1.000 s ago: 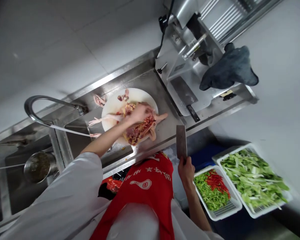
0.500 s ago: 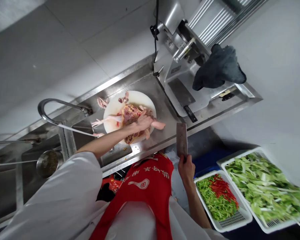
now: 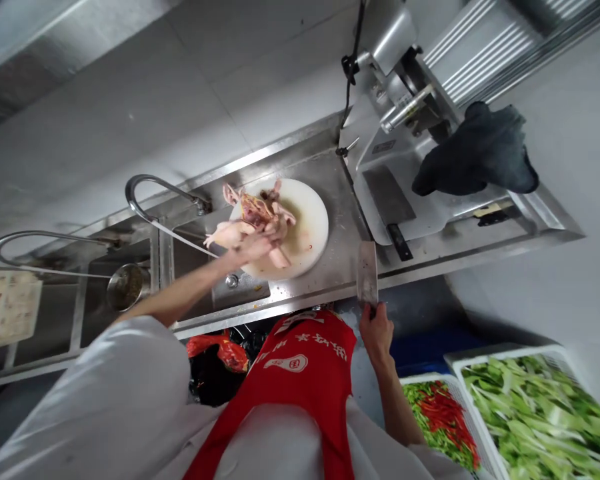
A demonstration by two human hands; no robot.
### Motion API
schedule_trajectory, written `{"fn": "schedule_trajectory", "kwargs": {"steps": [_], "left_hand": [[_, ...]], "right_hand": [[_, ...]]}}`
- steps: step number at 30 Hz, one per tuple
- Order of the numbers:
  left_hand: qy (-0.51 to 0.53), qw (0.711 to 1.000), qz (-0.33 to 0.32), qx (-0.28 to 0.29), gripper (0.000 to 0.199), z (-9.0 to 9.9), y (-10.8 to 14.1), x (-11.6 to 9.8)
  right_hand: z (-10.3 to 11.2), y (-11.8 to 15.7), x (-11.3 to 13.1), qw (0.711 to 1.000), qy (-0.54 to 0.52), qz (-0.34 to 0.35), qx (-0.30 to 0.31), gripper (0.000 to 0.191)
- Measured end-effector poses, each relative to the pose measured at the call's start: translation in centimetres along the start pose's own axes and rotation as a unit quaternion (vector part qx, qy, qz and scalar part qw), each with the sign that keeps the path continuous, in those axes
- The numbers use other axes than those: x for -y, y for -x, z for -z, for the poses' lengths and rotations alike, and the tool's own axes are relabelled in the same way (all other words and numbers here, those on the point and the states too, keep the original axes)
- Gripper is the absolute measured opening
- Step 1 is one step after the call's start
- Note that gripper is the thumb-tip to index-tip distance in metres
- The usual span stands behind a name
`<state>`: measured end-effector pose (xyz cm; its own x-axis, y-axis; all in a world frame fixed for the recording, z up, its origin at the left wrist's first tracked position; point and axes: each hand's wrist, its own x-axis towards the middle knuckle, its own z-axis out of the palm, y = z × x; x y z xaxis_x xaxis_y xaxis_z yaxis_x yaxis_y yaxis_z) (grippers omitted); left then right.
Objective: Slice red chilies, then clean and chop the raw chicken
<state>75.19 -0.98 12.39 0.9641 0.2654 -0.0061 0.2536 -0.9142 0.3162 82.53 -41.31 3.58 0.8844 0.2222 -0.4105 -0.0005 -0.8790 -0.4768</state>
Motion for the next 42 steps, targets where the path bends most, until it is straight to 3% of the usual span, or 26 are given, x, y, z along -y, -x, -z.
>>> {"fn": "schedule_trajectory", "kwargs": {"steps": [3,5,7,9,12,15,19,22,27,32,35,38,42], "left_hand": [[-0.004,0.992,-0.056,0.117,0.037,-3.7,3.6,-3.9],[-0.015,0.992,-0.037,0.122,0.041,-6.1,4.8,-6.8],[-0.035,0.997,0.046,0.055,0.053,-7.6,4.6,-8.9],[-0.055,0.983,0.170,-0.031,0.060,-8.3,3.3,-9.9],[-0.043,0.950,0.297,-0.087,0.045,-8.8,1.1,-9.6],[0.019,0.947,0.299,-0.112,0.036,-9.5,0.8,-8.5],[0.103,0.940,0.260,-0.197,0.025,-11.0,3.4,-8.3],[0.138,0.919,0.252,-0.270,0.016,-12.4,5.6,-9.6],[0.180,0.842,0.310,-0.403,0.013,-14.3,6.3,-11.9],[0.170,0.795,0.383,-0.439,0.009,-14.4,5.1,-12.4],[0.163,0.790,0.381,-0.451,0.010,-14.4,4.8,-12.7],[0.159,0.790,0.394,-0.442,0.013,-14.5,4.8,-13.1],[0.150,0.788,0.406,-0.438,0.019,-14.9,4.8,-13.5]], "right_hand": [[0.6,-1.6,0.6,1.000,0.021,0.005,0.011,0.029],[1.4,-2.6,1.2,0.999,0.035,0.014,0.010,0.030],[2.4,-3.4,1.9,0.998,0.055,0.034,0.002,0.030],[3.5,-4.0,2.6,0.995,0.084,0.058,-0.012,0.028],[5.1,-4.3,3.6,0.986,0.137,0.085,-0.039,0.026],[6.4,-4.6,4.5,0.977,0.166,0.118,-0.065,0.029],[7.1,-5.9,7.0,0.967,0.156,0.190,-0.069,0.036],[6.4,-7.6,10.6,0.952,0.141,0.267,-0.043,0.040],[2.9,-8.9,17.9,0.902,0.133,0.405,0.071,0.043],[-1.1,-8.6,21.8,0.836,0.117,0.508,0.173,0.043],[-2.8,-8.4,22.9,0.816,0.129,0.528,0.197,0.043],[-3.0,-8.2,22.8,0.809,0.159,0.528,0.203,0.045],[-0.4,-8.2,18.6,0.797,0.228,0.515,0.216,0.043]]}}
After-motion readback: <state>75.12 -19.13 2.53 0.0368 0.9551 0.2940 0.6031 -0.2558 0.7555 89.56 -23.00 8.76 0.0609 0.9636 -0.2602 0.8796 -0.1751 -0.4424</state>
